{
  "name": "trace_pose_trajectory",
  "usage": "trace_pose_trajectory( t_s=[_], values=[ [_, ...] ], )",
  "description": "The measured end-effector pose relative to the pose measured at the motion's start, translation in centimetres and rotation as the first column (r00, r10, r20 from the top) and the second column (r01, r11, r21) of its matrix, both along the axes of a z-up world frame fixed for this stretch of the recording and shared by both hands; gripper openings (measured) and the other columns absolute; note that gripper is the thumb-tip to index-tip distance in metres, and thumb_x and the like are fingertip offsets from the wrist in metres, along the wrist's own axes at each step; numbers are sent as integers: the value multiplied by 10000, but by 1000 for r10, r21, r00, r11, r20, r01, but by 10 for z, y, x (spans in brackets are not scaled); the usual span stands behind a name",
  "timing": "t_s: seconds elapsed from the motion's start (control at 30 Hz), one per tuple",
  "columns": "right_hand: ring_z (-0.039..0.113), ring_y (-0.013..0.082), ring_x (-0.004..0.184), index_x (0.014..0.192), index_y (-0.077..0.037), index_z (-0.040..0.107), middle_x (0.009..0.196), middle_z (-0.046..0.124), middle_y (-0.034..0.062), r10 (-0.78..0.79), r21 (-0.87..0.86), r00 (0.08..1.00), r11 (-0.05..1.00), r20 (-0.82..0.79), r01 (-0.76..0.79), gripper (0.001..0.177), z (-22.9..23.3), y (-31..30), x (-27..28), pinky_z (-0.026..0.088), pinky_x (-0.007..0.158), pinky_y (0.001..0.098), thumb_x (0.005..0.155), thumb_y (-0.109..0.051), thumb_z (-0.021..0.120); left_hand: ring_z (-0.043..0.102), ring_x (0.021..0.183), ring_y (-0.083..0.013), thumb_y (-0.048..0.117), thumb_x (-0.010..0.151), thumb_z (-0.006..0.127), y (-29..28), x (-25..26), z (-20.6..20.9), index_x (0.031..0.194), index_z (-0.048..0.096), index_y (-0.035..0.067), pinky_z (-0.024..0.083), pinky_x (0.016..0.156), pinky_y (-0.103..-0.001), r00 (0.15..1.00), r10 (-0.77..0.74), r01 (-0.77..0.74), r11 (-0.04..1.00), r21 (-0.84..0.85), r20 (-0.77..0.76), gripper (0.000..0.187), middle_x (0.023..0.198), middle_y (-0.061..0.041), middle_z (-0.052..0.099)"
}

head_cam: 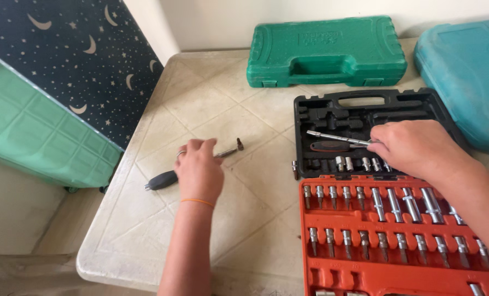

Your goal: The person organizes a socket and ratchet set by placing sockets, extensions, and a ratchet into their designated slots in red and black plastic cases. The person handles each piece individually and places it into the correct compartment.

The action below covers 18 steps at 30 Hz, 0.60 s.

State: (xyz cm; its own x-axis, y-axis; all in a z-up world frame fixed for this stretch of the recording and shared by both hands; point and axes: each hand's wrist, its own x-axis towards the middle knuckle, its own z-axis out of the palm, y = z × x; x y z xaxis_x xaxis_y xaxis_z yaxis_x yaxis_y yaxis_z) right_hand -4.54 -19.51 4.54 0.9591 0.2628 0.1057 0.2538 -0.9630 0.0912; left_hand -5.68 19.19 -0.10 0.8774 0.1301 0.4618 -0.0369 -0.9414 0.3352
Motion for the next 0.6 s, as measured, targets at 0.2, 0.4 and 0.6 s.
trace_pose_trajectory(
  t_s=[0.2, 0.4, 0.6],
  values=[
    [716, 326, 759, 819, -151, 699, 756, 727, 84, -25, 142, 999, 989, -40, 30, 278, 15, 22, -19, 562, 701, 467, 914, -411, 680, 523, 1230, -413, 187, 739, 815, 38, -11, -9, 1051, 765, 179, 346, 995, -562, 965, 188, -162, 976, 148, -182, 316, 1192, -113, 644],
    [717, 330, 720, 857, -145, 699, 745, 729, 78, 173, 249, 983, 956, -60, -153, 291, 24, 71, -39, 561, 673, 463, 878, -435, 695, 600, 1110, -306, 141, 807, 756, 41, -16, -10, 914, 781, 204, 359, 1012, -499, 968, 154, -136, 986, 100, -199, 126, 1080, -51, 672],
    [691, 343, 685, 867, -122, 712, 715, 715, 106, 251, 405, 968, 885, 0, -229, 232, 22, 110, -53, 536, 622, 467, 856, -353, 692, 601, 1070, -336, 143, 813, 746, 25, -36, -4, 939, 764, 187, 409, 958, -506, 985, 32, -33, 999, 1, -169, 134, 1058, -70, 670]
  ],
)
